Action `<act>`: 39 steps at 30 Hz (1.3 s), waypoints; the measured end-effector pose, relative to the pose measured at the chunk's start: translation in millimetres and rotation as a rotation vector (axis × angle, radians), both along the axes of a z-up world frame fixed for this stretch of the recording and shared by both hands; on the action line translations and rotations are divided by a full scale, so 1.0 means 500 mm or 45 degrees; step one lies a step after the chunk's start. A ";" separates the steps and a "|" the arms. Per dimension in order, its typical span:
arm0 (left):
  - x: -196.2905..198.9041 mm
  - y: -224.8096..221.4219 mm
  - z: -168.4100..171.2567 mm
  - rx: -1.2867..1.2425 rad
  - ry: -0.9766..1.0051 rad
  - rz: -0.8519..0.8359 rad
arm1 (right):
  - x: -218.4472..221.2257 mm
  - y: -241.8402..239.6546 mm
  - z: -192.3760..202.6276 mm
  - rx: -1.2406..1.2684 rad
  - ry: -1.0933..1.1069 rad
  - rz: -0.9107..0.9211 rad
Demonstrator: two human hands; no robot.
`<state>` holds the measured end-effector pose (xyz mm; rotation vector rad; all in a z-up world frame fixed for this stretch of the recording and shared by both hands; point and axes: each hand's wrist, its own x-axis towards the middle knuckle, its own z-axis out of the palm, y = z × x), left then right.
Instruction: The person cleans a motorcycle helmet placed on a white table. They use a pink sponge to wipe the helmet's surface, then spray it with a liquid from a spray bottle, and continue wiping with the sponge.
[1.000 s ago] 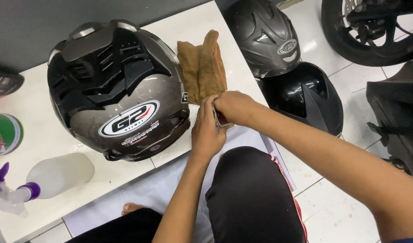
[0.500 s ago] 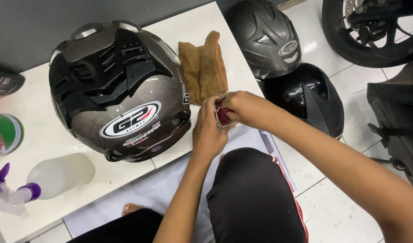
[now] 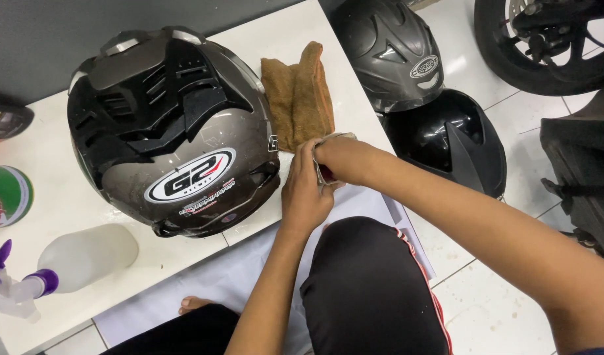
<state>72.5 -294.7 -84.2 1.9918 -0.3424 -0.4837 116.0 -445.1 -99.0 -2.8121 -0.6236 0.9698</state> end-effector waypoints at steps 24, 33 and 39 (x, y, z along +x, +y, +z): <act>0.004 0.002 -0.010 -0.025 -0.045 -0.042 | -0.008 0.018 0.051 0.030 0.061 -0.251; 0.003 0.002 -0.013 -0.006 -0.047 -0.021 | -0.002 0.011 -0.009 0.095 0.025 -0.346; 0.004 0.002 -0.019 0.002 -0.041 -0.018 | -0.006 0.022 0.014 0.127 -0.044 -0.458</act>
